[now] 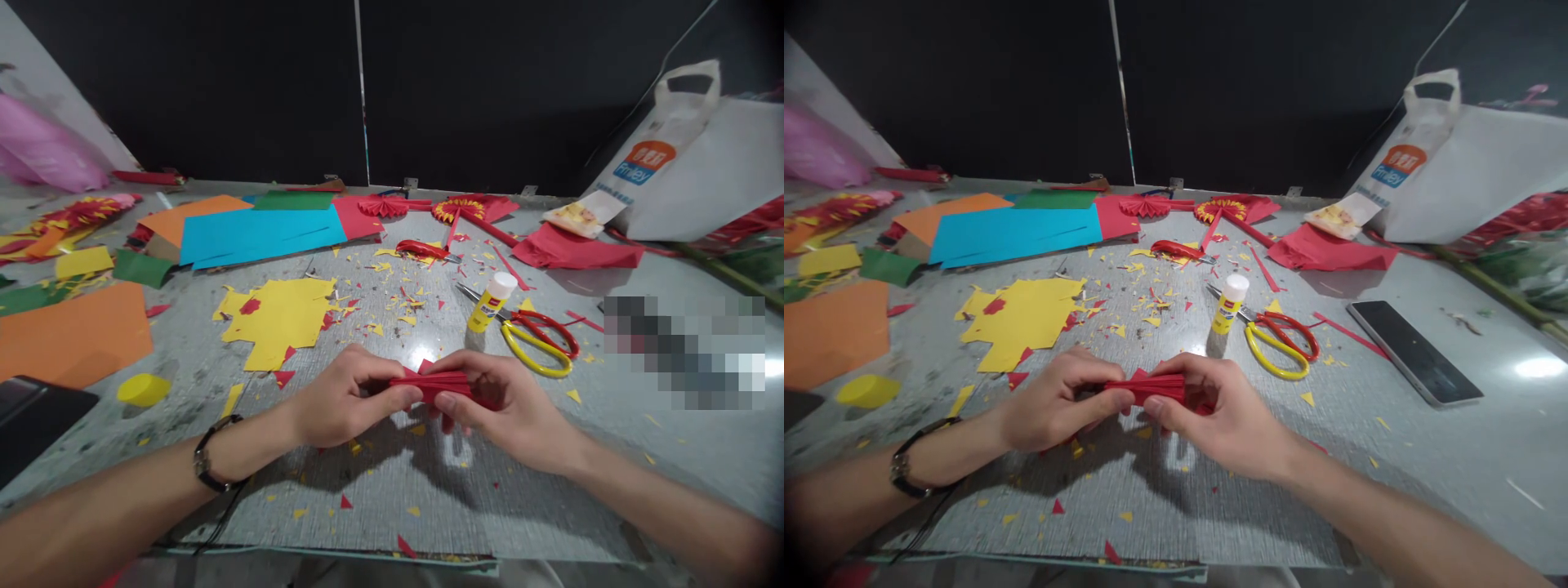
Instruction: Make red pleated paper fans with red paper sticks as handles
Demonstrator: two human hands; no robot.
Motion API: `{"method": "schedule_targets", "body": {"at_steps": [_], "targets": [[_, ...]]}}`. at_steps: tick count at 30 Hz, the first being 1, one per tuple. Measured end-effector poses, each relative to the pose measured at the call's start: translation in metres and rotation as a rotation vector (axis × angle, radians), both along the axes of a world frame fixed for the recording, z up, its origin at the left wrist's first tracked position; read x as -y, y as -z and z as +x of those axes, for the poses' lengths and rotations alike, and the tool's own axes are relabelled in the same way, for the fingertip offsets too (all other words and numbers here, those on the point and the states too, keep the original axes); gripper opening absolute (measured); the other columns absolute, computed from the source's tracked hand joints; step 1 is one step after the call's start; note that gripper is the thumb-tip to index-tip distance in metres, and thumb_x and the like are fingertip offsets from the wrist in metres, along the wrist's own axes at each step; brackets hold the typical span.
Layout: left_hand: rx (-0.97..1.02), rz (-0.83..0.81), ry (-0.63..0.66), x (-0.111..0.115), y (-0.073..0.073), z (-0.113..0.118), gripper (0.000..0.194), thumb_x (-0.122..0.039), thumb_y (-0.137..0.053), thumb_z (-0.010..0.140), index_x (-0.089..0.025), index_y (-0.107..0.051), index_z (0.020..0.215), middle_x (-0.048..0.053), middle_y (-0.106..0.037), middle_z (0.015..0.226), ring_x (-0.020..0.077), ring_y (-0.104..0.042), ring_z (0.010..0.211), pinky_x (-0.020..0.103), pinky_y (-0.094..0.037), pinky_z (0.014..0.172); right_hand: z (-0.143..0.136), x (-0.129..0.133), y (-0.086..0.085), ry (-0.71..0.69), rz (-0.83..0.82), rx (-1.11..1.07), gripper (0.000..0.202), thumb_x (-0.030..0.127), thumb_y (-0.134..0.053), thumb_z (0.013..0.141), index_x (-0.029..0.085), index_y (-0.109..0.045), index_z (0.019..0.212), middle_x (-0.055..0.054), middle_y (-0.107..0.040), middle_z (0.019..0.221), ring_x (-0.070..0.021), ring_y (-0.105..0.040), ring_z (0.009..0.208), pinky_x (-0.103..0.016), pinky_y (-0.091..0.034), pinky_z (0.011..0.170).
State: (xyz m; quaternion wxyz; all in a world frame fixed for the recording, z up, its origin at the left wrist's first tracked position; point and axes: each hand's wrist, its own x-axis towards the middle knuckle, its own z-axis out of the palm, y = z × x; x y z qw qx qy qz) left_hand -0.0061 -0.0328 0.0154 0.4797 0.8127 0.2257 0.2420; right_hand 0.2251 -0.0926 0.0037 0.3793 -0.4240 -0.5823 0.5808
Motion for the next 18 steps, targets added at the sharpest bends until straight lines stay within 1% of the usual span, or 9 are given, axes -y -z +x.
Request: {"method": "schedule_targets", "body": {"at_steps": [3,5,10,12,15,18], "targets": [[0.019,0.025,0.012,0.0009,0.0003,-0.0008,0.031,-0.027,-0.062,0.102,-0.016,-0.065,0.072,-0.008,-0.039,0.052,0.0075,-0.033,0.046,0.022,-0.026,0.046,0.0006,-0.0005,0.0007,-0.039,-0.056,-0.028,0.031,0.048,-0.074,0.098,0.017,-0.071,0.102,-0.003,-0.078,0.077,-0.0115,-0.071,0.057,-0.02,-0.057,0.051],[0.008,0.044,0.021,0.0014,0.002,-0.0019,0.03,-0.026,-0.061,0.103,-0.016,-0.068,0.075,-0.008,-0.041,0.053,0.0077,-0.034,0.047,0.023,-0.026,0.047,0.0005,0.0003,0.001,-0.05,-0.084,-0.064,0.035,0.051,-0.074,0.098,0.016,-0.07,0.096,-0.005,-0.079,0.076,-0.0132,-0.074,0.058,-0.021,-0.058,0.051],[0.031,0.112,0.03,0.0024,0.0062,-0.0024,0.027,-0.025,-0.063,0.102,-0.016,-0.073,0.079,-0.007,-0.045,0.056,0.0081,-0.036,0.049,0.024,-0.027,0.048,-0.0003,0.003,-0.0014,-0.017,-0.111,-0.104,0.038,0.053,-0.081,0.091,0.016,-0.07,0.088,-0.006,-0.079,0.073,-0.0169,-0.077,0.059,-0.025,-0.064,0.055],[0.032,0.116,0.01,0.0021,0.0069,-0.0012,0.028,-0.026,-0.063,0.102,-0.016,-0.073,0.078,-0.007,-0.043,0.055,0.0083,-0.035,0.049,0.023,-0.028,0.047,-0.0002,0.0026,-0.0019,-0.006,-0.104,-0.099,0.037,0.052,-0.081,0.091,0.017,-0.07,0.087,-0.006,-0.078,0.072,-0.0171,-0.077,0.059,-0.025,-0.064,0.055],[0.008,0.052,0.004,0.0004,0.007,0.0008,0.027,-0.029,-0.066,0.099,-0.015,-0.072,0.077,-0.008,-0.039,0.055,0.0079,-0.032,0.049,0.021,-0.027,0.045,0.0005,0.0014,0.0001,-0.002,-0.073,-0.07,0.034,0.049,-0.079,0.094,0.017,-0.07,0.09,-0.005,-0.078,0.072,-0.0155,-0.076,0.06,-0.024,-0.063,0.057],[-0.046,-0.043,0.037,-0.0024,0.0069,0.0015,0.023,-0.031,-0.07,0.095,-0.014,-0.074,0.082,-0.007,-0.045,0.059,0.0078,-0.035,0.051,0.019,-0.028,0.046,0.0003,0.0015,0.0026,0.005,-0.033,-0.007,0.031,0.047,-0.075,0.097,0.017,-0.07,0.092,-0.004,-0.076,0.071,-0.0136,-0.074,0.059,-0.023,-0.061,0.058]]}}
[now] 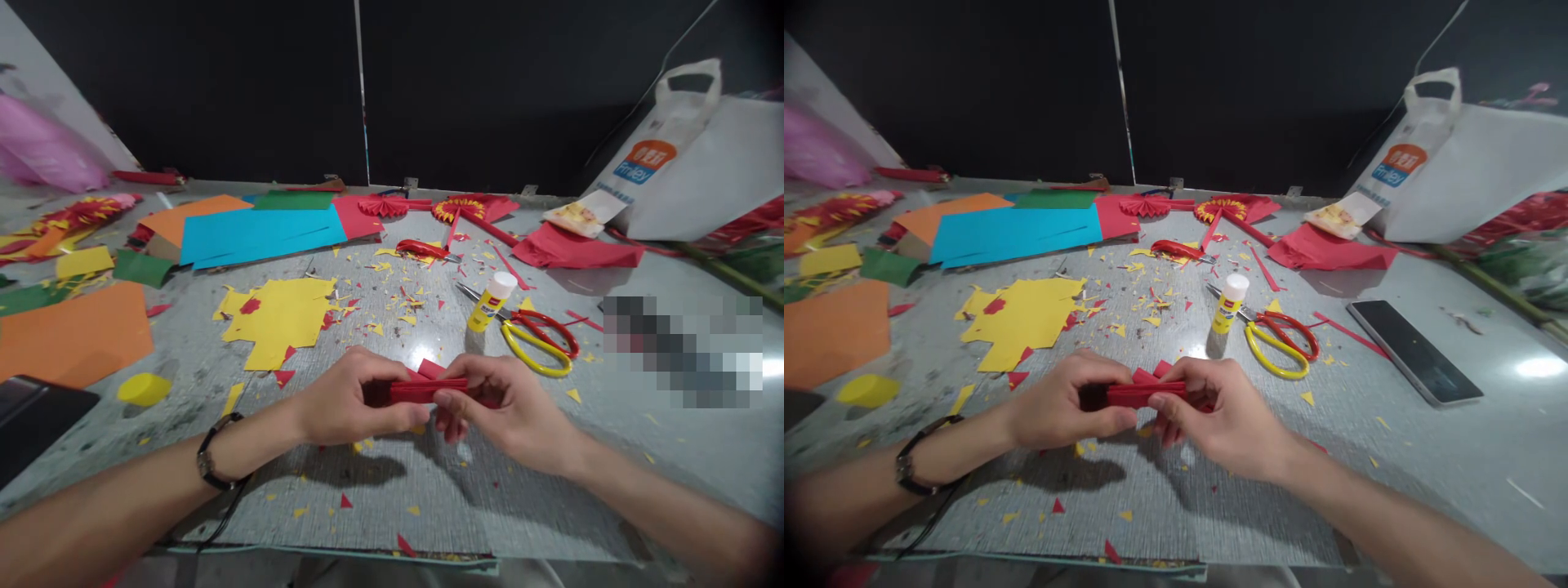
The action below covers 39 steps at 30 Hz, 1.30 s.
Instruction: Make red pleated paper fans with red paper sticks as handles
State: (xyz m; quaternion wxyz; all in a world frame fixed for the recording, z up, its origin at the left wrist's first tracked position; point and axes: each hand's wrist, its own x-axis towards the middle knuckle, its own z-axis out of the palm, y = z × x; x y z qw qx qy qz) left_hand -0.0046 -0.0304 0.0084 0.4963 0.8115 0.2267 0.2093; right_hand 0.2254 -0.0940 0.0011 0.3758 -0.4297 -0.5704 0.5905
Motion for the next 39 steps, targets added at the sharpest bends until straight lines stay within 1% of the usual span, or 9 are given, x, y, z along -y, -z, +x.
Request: {"method": "schedule_targets", "body": {"at_steps": [5,11,18,20,25,28,33,36,39], "targets": [[-0.03,-0.066,0.011,-0.0042,0.0018,-0.0013,0.025,-0.035,-0.068,0.096,-0.013,-0.077,0.091,-0.004,-0.051,0.062,0.0098,-0.039,0.057,0.019,-0.032,0.051,-0.0026,0.0027,-0.0026,0.04,0.05,0.064,0.026,0.042,-0.081,0.09,0.02,-0.071,0.098,0.0,-0.073,0.071,-0.0128,-0.069,0.057,-0.023,-0.056,0.053],[-0.02,-0.085,-0.001,-0.0044,0.0044,-0.0018,0.023,-0.035,-0.071,0.093,-0.012,-0.077,0.094,-0.001,-0.062,0.069,0.0119,-0.05,0.063,0.02,-0.04,0.056,-0.0038,0.0052,-0.006,0.08,0.113,0.029,0.035,0.037,-0.089,0.081,0.025,-0.071,0.109,-0.003,-0.078,0.093,-0.0168,-0.074,0.076,-0.027,-0.062,0.066],[-0.014,-0.057,-0.004,-0.0035,0.0036,-0.0009,0.023,-0.033,-0.067,0.097,-0.014,-0.075,0.087,-0.002,-0.06,0.065,0.0097,-0.048,0.058,0.02,-0.037,0.053,-0.0011,0.0058,-0.0056,0.124,0.165,0.089,0.051,0.038,-0.091,0.079,0.028,-0.068,0.122,0.0,-0.072,0.084,-0.0157,-0.066,0.067,-0.026,-0.056,0.056],[0.005,-0.204,0.023,-0.0035,0.003,-0.0019,0.026,-0.037,-0.067,0.099,-0.015,-0.073,0.086,-0.002,-0.061,0.066,0.008,-0.048,0.053,0.019,-0.036,0.049,-0.0007,0.0057,-0.0046,0.106,0.15,0.076,0.053,0.038,-0.092,0.079,0.028,-0.067,0.125,0.001,-0.07,0.081,-0.015,-0.064,0.063,-0.026,-0.054,0.054],[0.064,-0.854,0.215,-0.004,0.0029,-0.0069,0.039,-0.053,-0.069,0.099,-0.015,-0.072,0.088,-0.004,-0.052,0.056,0.0087,-0.04,0.04,0.02,-0.031,0.036,-0.0002,0.0061,-0.0024,0.058,0.179,-0.003,0.04,0.026,-0.087,0.084,0.028,-0.07,0.12,0.0,-0.074,0.09,-0.0137,-0.069,0.072,-0.023,-0.057,0.061],[0.072,-1.006,0.27,-0.0046,0.0025,-0.0073,0.04,-0.052,-0.071,0.098,-0.015,-0.071,0.082,-0.006,-0.043,0.052,0.008,-0.036,0.037,0.02,-0.031,0.034,-0.0001,0.0076,-0.0028,0.038,0.234,-0.022,0.033,0.02,-0.085,0.085,0.028,-0.073,0.115,0.001,-0.077,0.093,-0.012,-0.071,0.077,-0.02,-0.057,0.066],[0.101,-0.814,0.107,-0.0039,0.0033,-0.0022,0.034,-0.049,-0.078,0.094,-0.015,-0.073,0.095,0.0,-0.066,0.068,0.0052,-0.049,0.043,0.014,-0.036,0.038,-0.0017,0.0082,-0.0029,0.109,0.233,0.028,0.016,0.028,-0.082,0.091,0.024,-0.073,0.104,0.003,-0.074,0.074,-0.0094,-0.064,0.057,-0.018,-0.051,0.052],[0.171,-0.709,-0.03,-0.0028,0.0049,-0.0003,0.033,-0.038,-0.09,0.083,-0.014,-0.076,0.099,0.001,-0.072,0.075,0.0052,-0.054,0.048,0.013,-0.043,0.043,-0.0035,0.0065,-0.0023,0.144,0.195,0.053,0.019,0.035,-0.081,0.091,0.021,-0.073,0.1,0.001,-0.072,0.069,-0.0106,-0.064,0.054,-0.019,-0.052,0.05],[0.152,-0.667,-0.038,-0.0018,0.006,0.0,0.031,-0.036,-0.089,0.084,-0.012,-0.079,0.101,0.005,-0.076,0.079,0.0068,-0.058,0.047,0.016,-0.046,0.042,-0.0046,0.0053,-0.0021,0.144,0.165,0.043,0.022,0.039,-0.08,0.092,0.02,-0.071,0.099,0.0,-0.074,0.07,-0.0108,-0.066,0.054,-0.019,-0.054,0.052]]}}
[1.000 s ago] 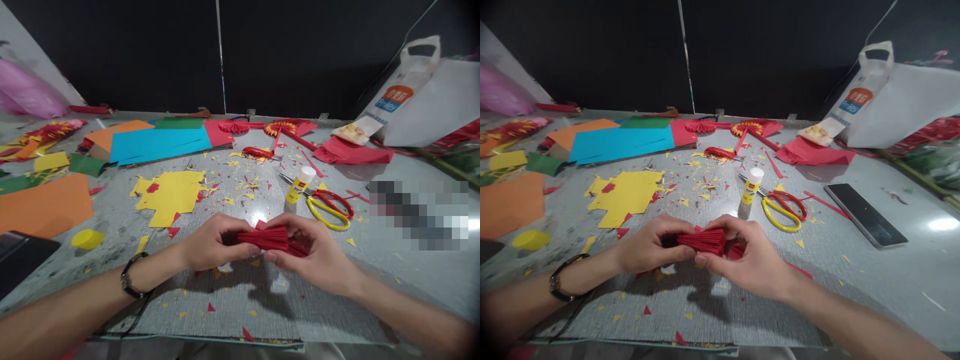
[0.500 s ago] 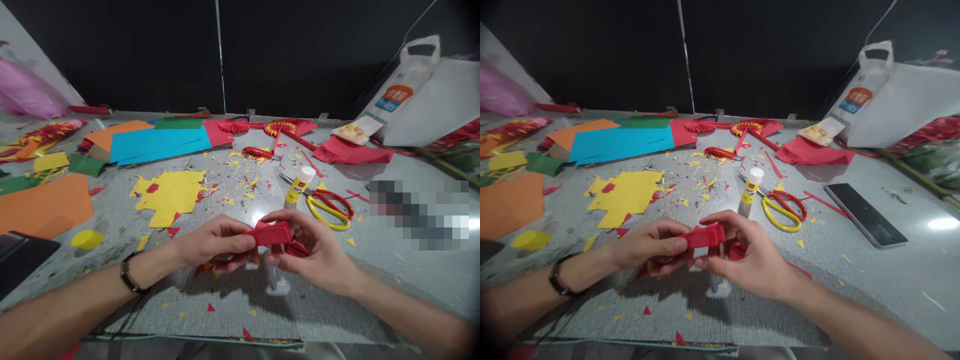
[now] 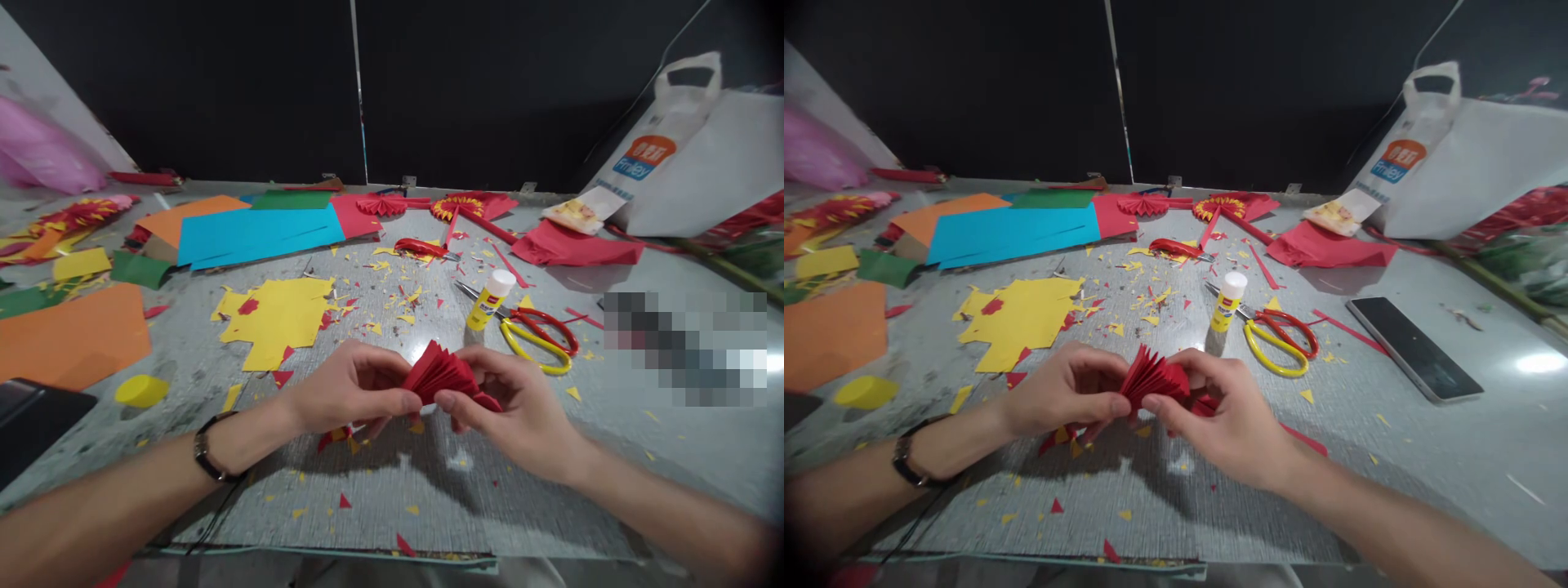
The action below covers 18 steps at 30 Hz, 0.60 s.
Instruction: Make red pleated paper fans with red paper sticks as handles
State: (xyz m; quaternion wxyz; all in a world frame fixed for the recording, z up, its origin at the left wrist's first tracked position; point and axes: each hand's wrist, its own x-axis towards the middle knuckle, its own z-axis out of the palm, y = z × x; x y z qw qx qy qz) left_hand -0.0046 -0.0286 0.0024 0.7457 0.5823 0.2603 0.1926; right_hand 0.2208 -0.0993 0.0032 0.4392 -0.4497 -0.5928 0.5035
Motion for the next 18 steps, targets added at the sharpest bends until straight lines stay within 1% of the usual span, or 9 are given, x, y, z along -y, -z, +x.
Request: {"method": "schedule_targets", "body": {"at_steps": [2,4,7,9,12,18], "targets": [[-0.012,0.021,0.026,0.0006,-0.0001,0.0,0.028,-0.037,-0.084,0.089,-0.012,-0.081,0.101,0.005,-0.076,0.079,0.0059,-0.057,0.045,0.015,-0.045,0.041,-0.0002,-0.0003,0.0001,-0.003,-0.013,-0.011,0.025,0.041,-0.08,0.092,0.019,-0.071,0.099,-0.002,-0.076,0.072,-0.0113,-0.067,0.055,-0.019,-0.055,0.053],[-0.014,0.044,0.042,0.0013,-0.0009,0.0002,0.026,-0.037,-0.082,0.092,-0.013,-0.081,0.099,0.003,-0.074,0.076,0.0051,-0.057,0.044,0.014,-0.044,0.041,-0.0001,-0.0006,0.0004,-0.006,-0.024,-0.023,0.027,0.041,-0.082,0.09,0.018,-0.071,0.099,-0.003,-0.077,0.074,-0.0119,-0.068,0.056,-0.02,-0.056,0.053],[-0.023,0.07,0.064,0.0023,-0.0026,0.0008,0.022,-0.035,-0.079,0.095,-0.013,-0.08,0.097,0.0,-0.071,0.072,0.0053,-0.06,0.047,0.012,-0.046,0.043,-0.0001,-0.0014,0.0006,-0.013,-0.031,-0.033,0.027,0.039,-0.086,0.087,0.019,-0.071,0.097,-0.003,-0.077,0.074,-0.0119,-0.068,0.056,-0.02,-0.056,0.053],[-0.025,0.083,0.077,0.0029,-0.0035,0.0013,0.019,-0.033,-0.077,0.096,-0.014,-0.079,0.095,-0.001,-0.07,0.072,0.0062,-0.062,0.049,0.012,-0.048,0.045,-0.0001,-0.0018,0.0005,-0.01,-0.026,-0.031,0.024,0.037,-0.084,0.088,0.019,-0.071,0.096,-0.002,-0.076,0.072,-0.0114,-0.068,0.055,-0.019,-0.056,0.053],[-0.024,0.092,0.077,0.0037,-0.0039,0.0019,0.017,-0.031,-0.074,0.097,-0.014,-0.077,0.095,0.0,-0.07,0.073,0.0083,-0.066,0.052,0.013,-0.05,0.045,0.0,-0.0017,0.0008,-0.005,-0.02,-0.021,0.021,0.037,-0.081,0.091,0.019,-0.071,0.097,-0.001,-0.075,0.071,-0.0106,-0.068,0.055,-0.018,-0.056,0.053],[-0.027,0.104,0.046,0.0065,-0.0025,0.0016,0.015,-0.029,-0.073,0.096,-0.014,-0.076,0.097,0.001,-0.071,0.077,0.0106,-0.069,0.055,0.015,-0.053,0.048,0.0009,-0.0007,0.0042,-0.004,-0.028,-0.035,0.023,0.04,-0.082,0.091,0.021,-0.072,0.1,0.0,-0.075,0.076,-0.01,-0.068,0.06,-0.018,-0.056,0.057]]}}
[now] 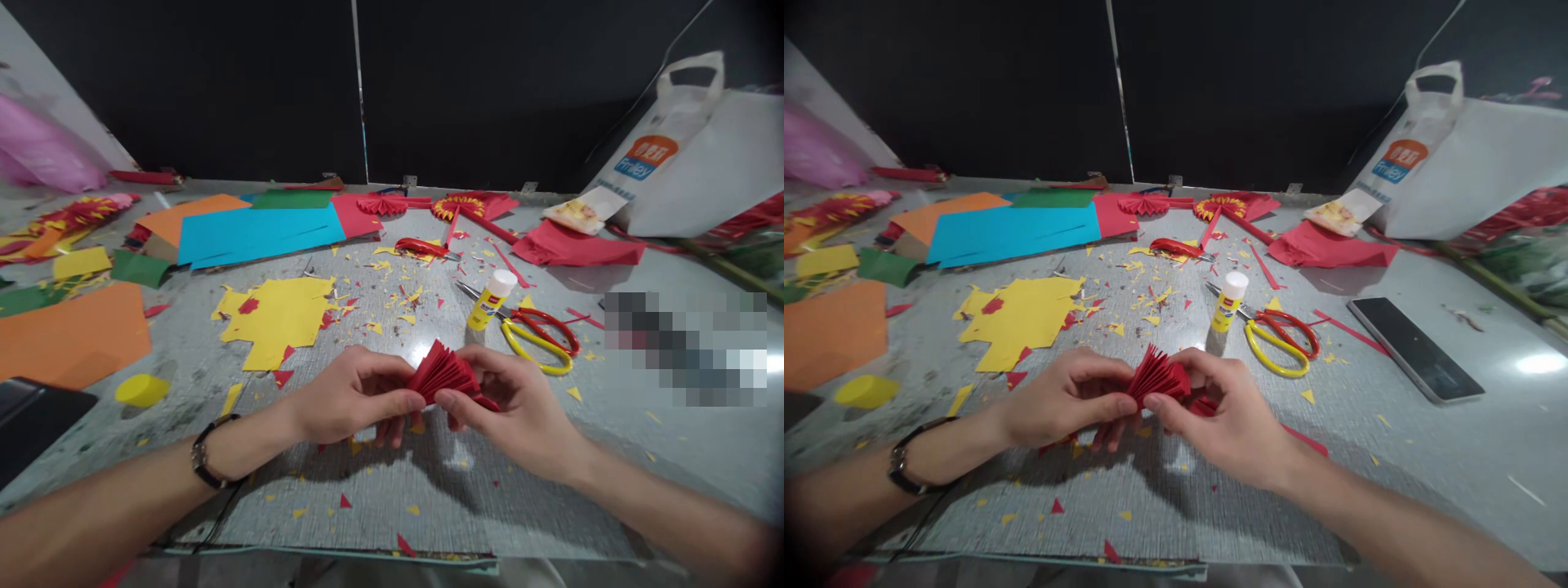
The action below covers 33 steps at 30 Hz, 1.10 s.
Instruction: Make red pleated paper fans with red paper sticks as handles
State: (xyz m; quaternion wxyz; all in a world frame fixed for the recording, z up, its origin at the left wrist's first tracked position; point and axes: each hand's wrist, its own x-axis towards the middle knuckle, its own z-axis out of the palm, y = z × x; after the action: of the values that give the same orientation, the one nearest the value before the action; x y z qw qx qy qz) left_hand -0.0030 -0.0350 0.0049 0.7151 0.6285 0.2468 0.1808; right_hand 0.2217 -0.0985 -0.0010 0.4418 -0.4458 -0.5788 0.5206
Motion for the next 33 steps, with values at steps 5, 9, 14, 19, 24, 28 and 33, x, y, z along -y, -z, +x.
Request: {"method": "schedule_targets", "body": {"at_steps": [5,9,14,19,24,28,33], "targets": [[-0.023,0.03,-0.008,0.0005,-0.0005,0.0001,0.015,-0.029,-0.073,0.096,-0.014,-0.076,0.095,0.0,-0.068,0.074,0.0094,-0.066,0.055,0.016,-0.052,0.05,0.0002,-0.0008,-0.0006,0.017,0.009,0.052,0.021,0.04,-0.079,0.093,0.02,-0.073,0.098,0.0,-0.073,0.074,-0.0101,-0.065,0.059,-0.019,-0.054,0.055],[-0.049,0.059,-0.023,-0.0001,-0.0012,0.0014,0.017,-0.03,-0.073,0.096,-0.014,-0.075,0.093,0.001,-0.068,0.074,0.0097,-0.065,0.055,0.016,-0.051,0.051,0.0003,-0.0009,-0.003,0.007,0.06,0.087,0.019,0.039,-0.075,0.096,0.02,-0.073,0.096,0.001,-0.072,0.073,-0.0091,-0.063,0.058,-0.018,-0.052,0.054],[-0.064,0.078,-0.023,0.0004,-0.0014,0.0018,0.016,-0.029,-0.073,0.095,-0.014,-0.074,0.091,0.001,-0.068,0.073,0.0095,-0.065,0.056,0.016,-0.052,0.052,0.0009,-0.0003,-0.0043,-0.003,0.089,0.1,0.018,0.037,-0.076,0.096,0.02,-0.072,0.096,0.001,-0.072,0.075,-0.0097,-0.065,0.06,-0.018,-0.054,0.056],[-0.018,0.034,-0.043,0.0,0.0009,0.0017,0.013,-0.028,-0.075,0.093,-0.014,-0.075,0.094,0.0,-0.07,0.076,0.0091,-0.065,0.057,0.016,-0.054,0.053,0.0004,0.0005,-0.0048,0.011,0.05,0.077,0.022,0.041,-0.076,0.095,0.019,-0.072,0.097,0.0,-0.073,0.075,-0.0105,-0.067,0.059,-0.018,-0.055,0.054],[-0.017,-0.054,-0.032,-0.0028,0.0047,0.0012,0.025,-0.027,-0.083,0.087,-0.013,-0.077,0.108,0.002,-0.074,0.08,0.0087,-0.064,0.057,0.017,-0.056,0.053,0.0002,-0.0033,-0.0066,0.047,-0.005,-0.042,0.026,0.044,-0.077,0.094,0.018,-0.072,0.095,0.0,-0.072,0.07,-0.0102,-0.066,0.055,-0.019,-0.055,0.053],[0.001,-0.051,-0.04,-0.0032,0.0055,0.0006,0.018,-0.024,-0.084,0.086,-0.013,-0.078,0.098,0.002,-0.073,0.076,0.0077,-0.063,0.052,0.016,-0.053,0.05,0.0015,-0.007,-0.007,0.074,-0.016,-0.088,0.028,0.045,-0.076,0.095,0.018,-0.072,0.093,0.0,-0.073,0.071,-0.0098,-0.065,0.055,-0.02,-0.054,0.053],[0.041,-0.014,-0.121,-0.002,0.0021,0.0004,0.017,-0.029,-0.081,0.09,-0.013,-0.076,0.087,0.003,-0.074,0.074,0.0083,-0.062,0.048,0.016,-0.05,0.045,0.0017,-0.0074,-0.0072,0.041,-0.012,-0.119,0.026,0.045,-0.075,0.097,0.019,-0.072,0.093,-0.001,-0.074,0.073,-0.012,-0.067,0.058,-0.023,-0.057,0.056]]}}
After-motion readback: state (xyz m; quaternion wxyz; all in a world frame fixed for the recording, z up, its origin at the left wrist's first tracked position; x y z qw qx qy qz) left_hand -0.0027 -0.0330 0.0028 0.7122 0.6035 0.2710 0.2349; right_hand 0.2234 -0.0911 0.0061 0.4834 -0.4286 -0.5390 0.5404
